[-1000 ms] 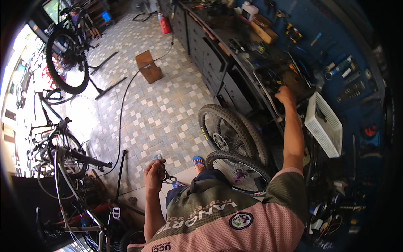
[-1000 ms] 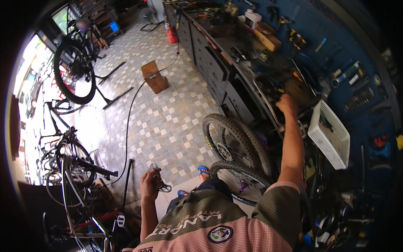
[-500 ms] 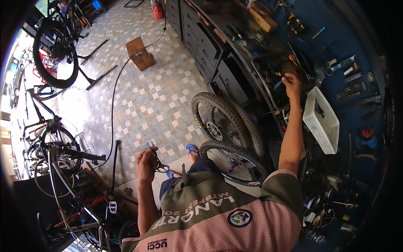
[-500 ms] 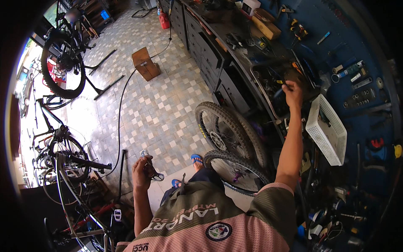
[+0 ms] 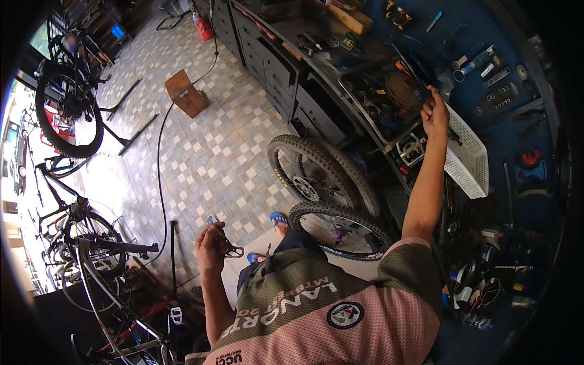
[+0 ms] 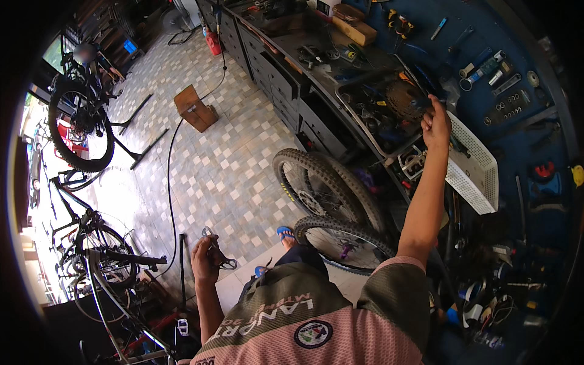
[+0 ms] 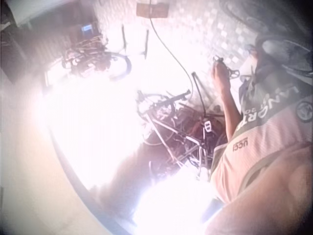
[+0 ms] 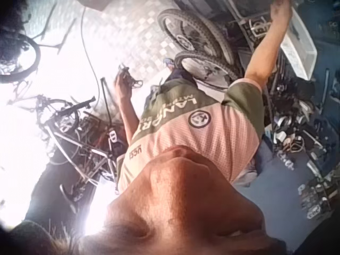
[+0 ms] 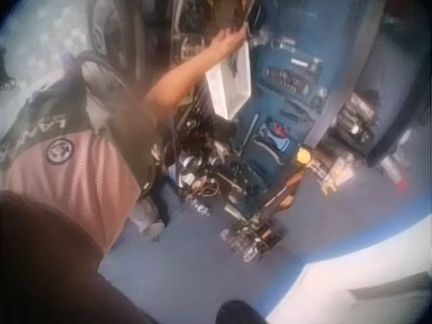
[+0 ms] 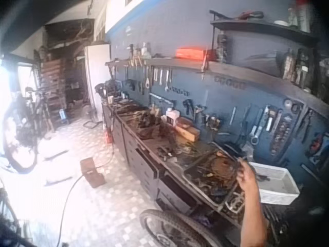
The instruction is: The person works on a bicycle frame mounted on a repair stand, using a hammer to tap the frame and a hex key to tighten bolts on the crankset. The person also retrieves small parts from a tray and handles a cable or hose.
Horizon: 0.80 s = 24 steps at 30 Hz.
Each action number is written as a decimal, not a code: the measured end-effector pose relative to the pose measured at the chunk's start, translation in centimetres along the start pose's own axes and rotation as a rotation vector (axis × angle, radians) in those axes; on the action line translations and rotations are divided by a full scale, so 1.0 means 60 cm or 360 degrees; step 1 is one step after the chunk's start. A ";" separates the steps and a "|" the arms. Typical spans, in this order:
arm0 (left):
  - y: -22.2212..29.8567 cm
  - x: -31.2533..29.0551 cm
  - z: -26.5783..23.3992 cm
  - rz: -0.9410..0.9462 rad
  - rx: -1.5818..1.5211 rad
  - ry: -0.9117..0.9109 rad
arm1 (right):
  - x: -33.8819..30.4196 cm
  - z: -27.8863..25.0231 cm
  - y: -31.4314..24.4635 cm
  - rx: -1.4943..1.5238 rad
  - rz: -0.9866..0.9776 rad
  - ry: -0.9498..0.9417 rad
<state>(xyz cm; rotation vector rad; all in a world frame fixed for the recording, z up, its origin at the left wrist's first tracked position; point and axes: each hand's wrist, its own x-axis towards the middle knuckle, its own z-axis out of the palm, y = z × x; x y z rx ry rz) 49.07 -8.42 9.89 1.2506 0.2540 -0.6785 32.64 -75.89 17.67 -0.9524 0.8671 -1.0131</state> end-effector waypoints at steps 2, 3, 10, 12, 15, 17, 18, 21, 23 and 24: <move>0.001 0.001 0.002 0.0015 0.0025 -0.0026 | -0.006 0.005 -0.015 0.0033 -0.0063 -0.0005; 0.001 0.002 0.004 0.0021 0.0035 -0.0040 | -0.010 0.007 -0.023 0.0051 -0.0090 -0.0039; -0.009 -0.009 0.008 -0.0007 0.0027 -0.0038 | -0.136 0.149 0.006 0.0521 0.0093 -0.0787; -0.005 -0.013 0.014 -0.0034 0.0017 -0.0110 | -0.172 0.188 0.091 0.0739 0.0545 -0.0957; -0.013 -0.031 0.012 -0.0050 -0.0048 -0.0105 | -0.284 0.275 0.251 0.0920 0.1046 -0.1308; -0.021 -0.052 -0.002 -0.0036 -0.0086 -0.0010 | -0.392 0.327 0.333 0.1064 0.1496 -0.1361; -0.023 -0.063 -0.011 -0.0020 -0.0169 -0.0037 | -0.442 0.343 0.373 0.1209 0.1714 -0.1394; -0.024 -0.113 -0.041 0.0201 -0.0167 0.0145 | -0.596 0.382 0.452 0.1364 0.2272 -0.1429; -0.024 -0.163 -0.073 0.0342 -0.0176 0.0335 | -0.699 0.399 0.466 0.1158 0.2501 -0.1450; -0.033 -0.190 -0.100 0.0450 -0.0193 0.0425 | -0.749 0.408 0.463 0.1054 0.2593 -0.1470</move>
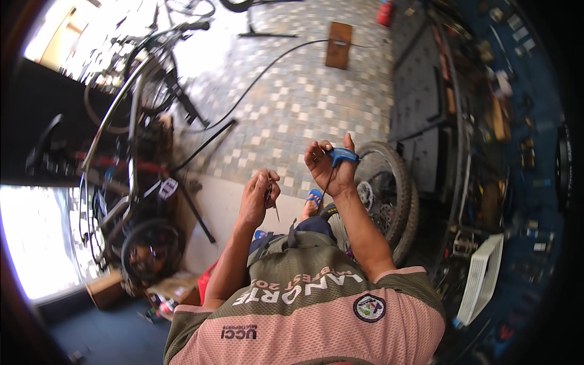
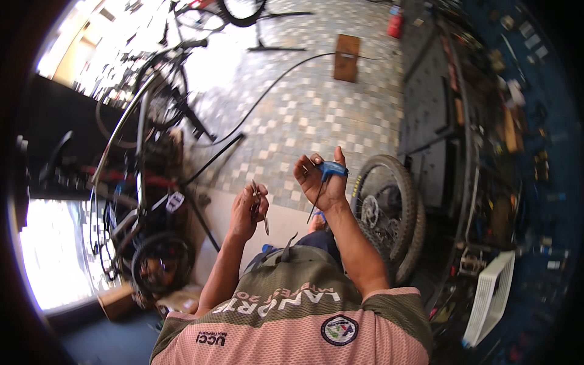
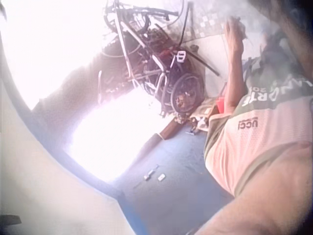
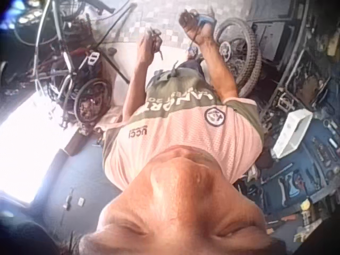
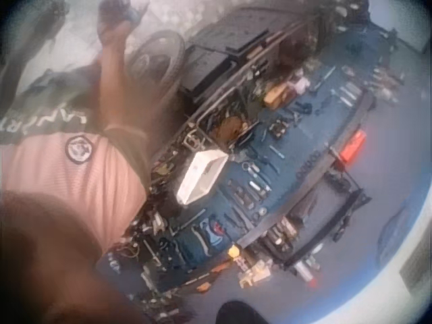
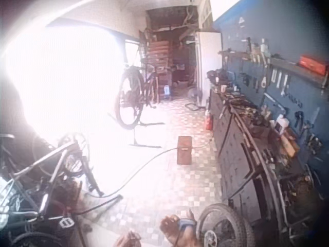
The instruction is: The person works on a bicycle frame mounted on a repair stand, using a hammer to tap the frame and a hex key to tighten bolts on the crankset. The person also retrieves small parts from a tray and handles a cable or hose.
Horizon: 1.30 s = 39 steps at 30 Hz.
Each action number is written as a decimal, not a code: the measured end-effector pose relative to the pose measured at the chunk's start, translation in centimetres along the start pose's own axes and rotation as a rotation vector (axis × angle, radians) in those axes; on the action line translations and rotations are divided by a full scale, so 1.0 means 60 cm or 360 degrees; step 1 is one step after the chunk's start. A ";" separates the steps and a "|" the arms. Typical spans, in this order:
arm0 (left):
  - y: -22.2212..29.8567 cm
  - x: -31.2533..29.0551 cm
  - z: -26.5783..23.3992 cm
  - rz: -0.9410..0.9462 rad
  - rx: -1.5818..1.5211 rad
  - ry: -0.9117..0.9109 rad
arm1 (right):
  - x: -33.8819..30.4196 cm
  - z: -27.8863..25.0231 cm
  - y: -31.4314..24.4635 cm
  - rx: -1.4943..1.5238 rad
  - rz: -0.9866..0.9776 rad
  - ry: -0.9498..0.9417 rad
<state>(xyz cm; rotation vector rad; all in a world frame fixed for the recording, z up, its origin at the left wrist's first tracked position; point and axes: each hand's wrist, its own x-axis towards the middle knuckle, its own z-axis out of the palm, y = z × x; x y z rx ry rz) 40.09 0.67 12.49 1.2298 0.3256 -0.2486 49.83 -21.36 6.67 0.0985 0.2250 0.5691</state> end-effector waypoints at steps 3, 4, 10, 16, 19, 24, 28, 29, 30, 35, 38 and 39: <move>0.010 -0.073 -0.082 0.0203 -0.0006 0.0354 | 0.031 0.025 0.133 -0.0119 0.0375 0.0081; 0.009 -0.102 -0.106 0.0323 0.0206 0.0516 | 0.039 0.032 0.181 -0.0178 0.0496 0.0107; -0.001 -0.276 -0.216 0.0679 0.1409 0.1245 | 0.028 0.003 0.461 -0.0474 0.1035 0.0087; -0.055 -0.464 -0.368 0.0598 0.1706 0.1561 | -0.024 -0.056 0.717 -0.0663 0.1396 0.0090; -0.084 -0.542 -0.421 0.0612 0.1819 0.1674 | -0.055 -0.076 0.809 -0.0718 0.1508 0.0190; -0.108 -0.639 -0.474 0.0507 0.1855 0.1851 | -0.098 -0.102 0.925 -0.0858 0.1589 0.0314; -0.116 -0.666 -0.506 0.0305 0.1994 0.1976 | -0.081 -0.144 0.978 -0.0894 0.1813 0.0316; -0.116 -0.669 -0.516 0.0219 0.2027 0.1966 | -0.076 -0.156 0.994 -0.0902 0.1850 0.0339; -0.114 -0.672 -0.526 0.0135 0.2057 0.1954 | -0.070 -0.167 1.010 -0.0911 0.1886 0.0361; -0.116 -0.677 -0.610 -0.0141 0.2021 0.1893 | -0.041 -0.188 1.095 -0.0925 0.2031 0.0394; -0.100 -0.673 -0.672 -0.0162 0.1987 0.1898 | 0.003 -0.192 1.148 -0.0960 0.2053 0.0362; -0.094 -0.669 -0.693 -0.0133 0.1959 0.1931 | 0.023 -0.193 1.165 -0.0982 0.2073 0.0319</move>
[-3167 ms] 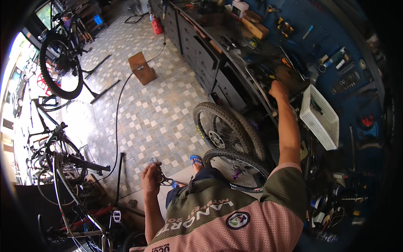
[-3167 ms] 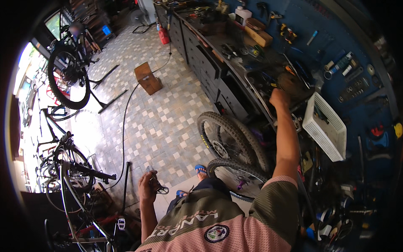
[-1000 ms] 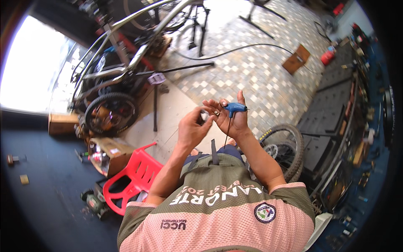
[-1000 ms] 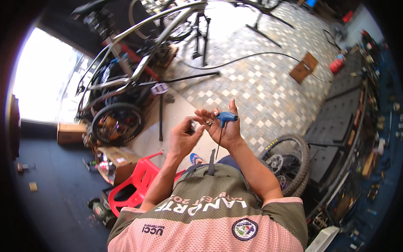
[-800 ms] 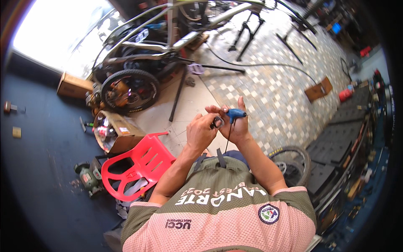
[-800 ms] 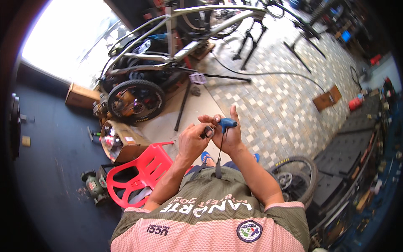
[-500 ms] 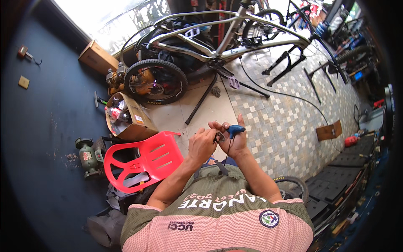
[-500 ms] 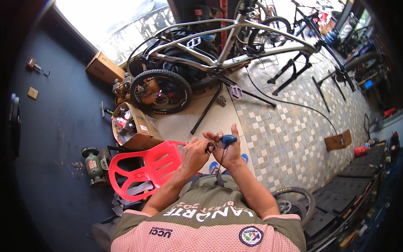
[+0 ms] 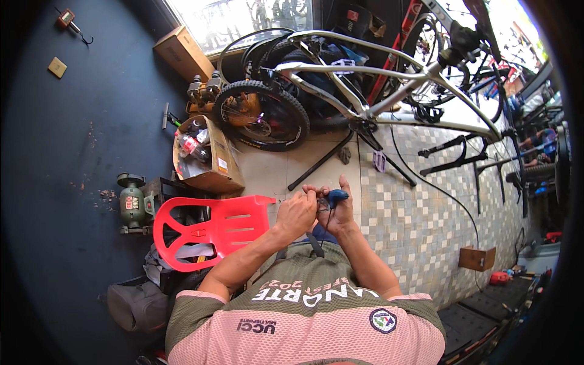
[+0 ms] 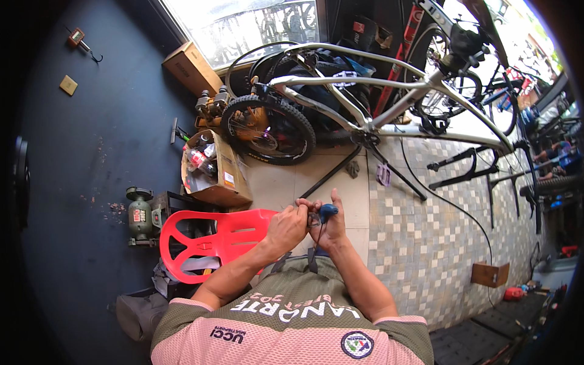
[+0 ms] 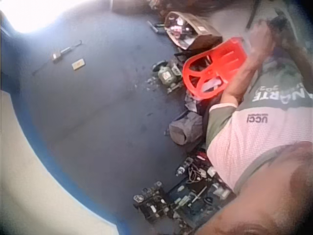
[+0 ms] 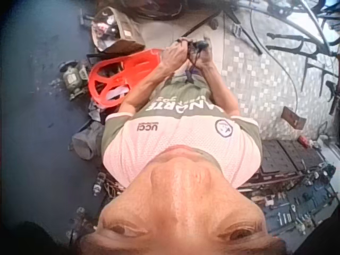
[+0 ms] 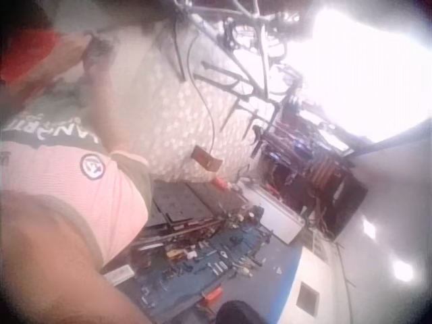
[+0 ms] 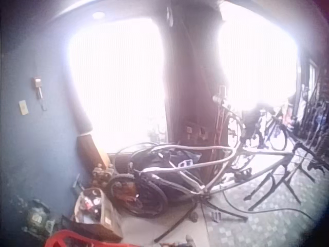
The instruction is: The person works on a bicycle frame mounted on a repair stand, using a hammer to tap the frame and a hex key to tighten bolts on the crankset. The person also retrieves small parts from a tray and handles a cable or hose.
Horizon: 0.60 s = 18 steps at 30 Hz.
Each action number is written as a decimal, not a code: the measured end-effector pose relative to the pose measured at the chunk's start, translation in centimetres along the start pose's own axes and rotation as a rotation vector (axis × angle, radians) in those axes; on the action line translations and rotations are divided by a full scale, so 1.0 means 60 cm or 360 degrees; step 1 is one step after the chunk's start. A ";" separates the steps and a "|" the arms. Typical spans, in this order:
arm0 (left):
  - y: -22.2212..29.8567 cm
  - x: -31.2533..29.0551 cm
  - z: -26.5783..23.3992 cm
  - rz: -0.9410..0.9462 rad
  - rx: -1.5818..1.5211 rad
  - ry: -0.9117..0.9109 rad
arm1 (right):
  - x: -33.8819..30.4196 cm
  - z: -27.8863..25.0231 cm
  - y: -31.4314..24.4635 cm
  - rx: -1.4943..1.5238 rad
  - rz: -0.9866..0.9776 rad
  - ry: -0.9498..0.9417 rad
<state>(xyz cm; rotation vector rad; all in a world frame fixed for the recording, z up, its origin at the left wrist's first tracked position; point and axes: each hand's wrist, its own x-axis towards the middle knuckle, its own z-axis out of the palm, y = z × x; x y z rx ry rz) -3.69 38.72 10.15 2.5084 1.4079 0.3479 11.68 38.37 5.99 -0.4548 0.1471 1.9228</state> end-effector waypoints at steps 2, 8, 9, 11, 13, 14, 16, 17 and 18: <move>-0.018 0.036 0.000 -0.0028 -0.0064 0.0002 | 0.033 0.012 -0.032 -0.0067 0.0008 -0.0029; -0.048 0.142 -0.025 -0.0066 -0.0233 0.0041 | 0.097 0.075 -0.103 0.0060 0.0047 -0.0079; -0.051 0.162 -0.032 -0.0032 -0.0235 0.0103 | 0.108 0.087 -0.119 0.0073 0.0055 -0.0108; -0.054 0.184 -0.045 0.0011 -0.0306 0.0203 | 0.125 0.109 -0.145 0.0122 0.0076 -0.0151; -0.063 0.205 -0.053 0.0047 -0.0457 0.0317 | 0.138 0.118 -0.156 0.0206 0.0073 -0.0225; -0.065 0.213 -0.060 0.0081 -0.0490 0.0351 | 0.143 0.124 -0.162 0.0239 0.0082 -0.0242; -0.072 0.238 -0.074 0.0135 -0.0503 0.0403 | 0.150 0.139 -0.175 0.0297 0.0065 -0.0298; -0.076 0.245 -0.080 0.0150 -0.0505 0.0412 | 0.155 0.150 -0.179 0.0329 0.0050 -0.0332; -0.078 0.250 -0.083 0.0155 -0.0545 0.0433 | 0.157 0.155 -0.181 0.0356 0.0075 -0.0357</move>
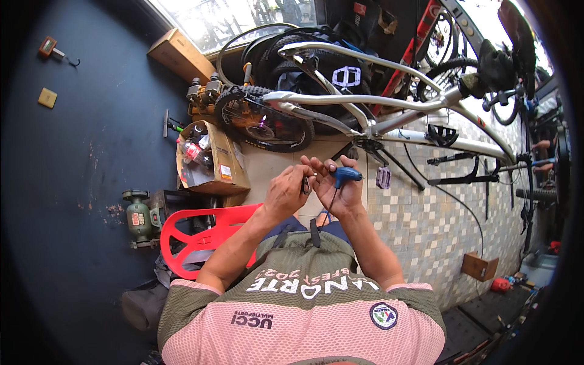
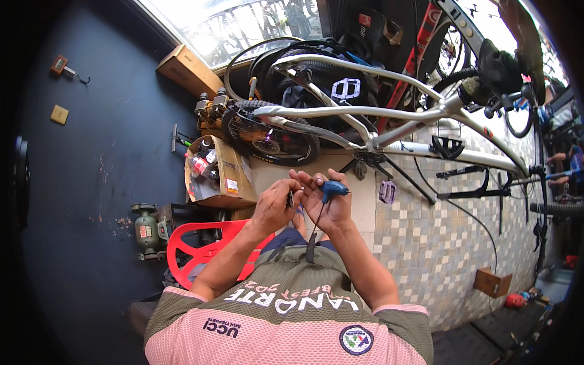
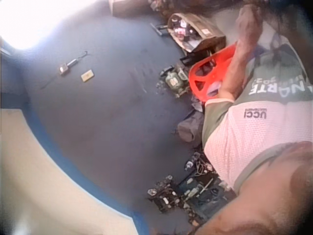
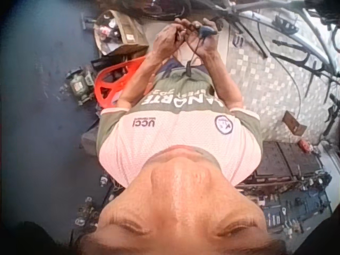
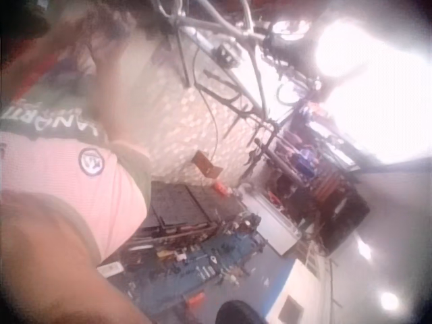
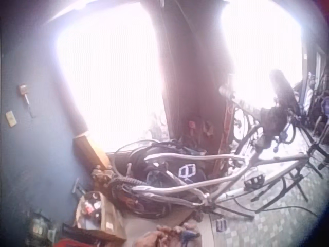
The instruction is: The person works on a bicycle frame mounted on a repair stand, using a hammer to tap the frame and a hex key to tighten bolts on the crankset. The person also retrieves small parts from a tray and handles a cable or hose.
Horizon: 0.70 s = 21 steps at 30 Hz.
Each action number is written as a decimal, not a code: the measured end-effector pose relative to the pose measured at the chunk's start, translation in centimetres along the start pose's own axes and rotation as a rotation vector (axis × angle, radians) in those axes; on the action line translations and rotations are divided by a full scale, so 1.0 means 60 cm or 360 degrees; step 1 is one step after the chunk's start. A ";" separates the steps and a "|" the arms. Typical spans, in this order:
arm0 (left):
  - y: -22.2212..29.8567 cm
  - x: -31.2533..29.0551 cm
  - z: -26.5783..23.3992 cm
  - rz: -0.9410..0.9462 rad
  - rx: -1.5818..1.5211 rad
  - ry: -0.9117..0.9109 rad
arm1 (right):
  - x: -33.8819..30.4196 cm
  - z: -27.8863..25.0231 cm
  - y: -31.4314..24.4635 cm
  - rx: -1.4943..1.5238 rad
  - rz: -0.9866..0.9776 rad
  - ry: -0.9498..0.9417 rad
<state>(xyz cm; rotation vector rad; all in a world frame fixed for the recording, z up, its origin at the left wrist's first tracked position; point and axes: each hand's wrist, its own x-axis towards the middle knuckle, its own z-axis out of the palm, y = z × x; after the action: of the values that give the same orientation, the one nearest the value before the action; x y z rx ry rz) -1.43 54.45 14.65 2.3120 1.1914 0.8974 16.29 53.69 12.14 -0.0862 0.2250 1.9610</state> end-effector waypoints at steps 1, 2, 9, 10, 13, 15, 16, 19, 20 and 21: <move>-0.002 0.008 0.001 0.0001 -0.0062 0.0015 | 0.003 0.006 -0.005 -0.0009 -0.0025 0.0003; -0.005 0.015 0.001 0.0003 -0.0126 0.0029 | 0.005 0.012 -0.006 -0.0018 -0.0053 0.0006; -0.040 0.047 0.001 -0.0632 -0.1343 -0.0164 | 0.012 0.050 -0.009 -0.0123 -0.0293 -0.0027; -0.043 0.058 -0.007 -0.0771 -0.1644 -0.0219 | 0.014 0.061 -0.007 -0.0164 -0.0341 -0.0020; -0.058 0.095 -0.038 -0.0929 -0.2348 -0.0415 | 0.019 0.090 -0.006 -0.0433 -0.0410 -0.0091; -0.073 0.123 -0.061 -0.0822 -0.2731 -0.0623 | 0.020 0.102 -0.018 -0.0904 -0.0530 0.0022; -0.080 0.136 -0.071 -0.0796 -0.2802 -0.0717 | 0.026 0.108 -0.026 -0.1196 -0.0601 0.0037; -0.115 0.163 -0.103 -0.0778 -0.2929 -0.1062 | 0.055 0.175 -0.003 -0.2120 -0.0728 0.0296; -0.125 0.170 -0.113 -0.0870 -0.2971 -0.1170 | 0.067 0.193 0.001 -0.2441 -0.0738 0.0283; -0.140 0.178 -0.120 -0.0907 -0.2913 -0.1220 | 0.080 0.207 0.004 -0.2760 -0.0736 0.0268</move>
<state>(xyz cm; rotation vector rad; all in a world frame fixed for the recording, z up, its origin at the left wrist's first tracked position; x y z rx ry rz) -6.61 68.33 18.71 0.5647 0.2204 0.3647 14.71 60.42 23.56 -1.2666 -1.3044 1.1561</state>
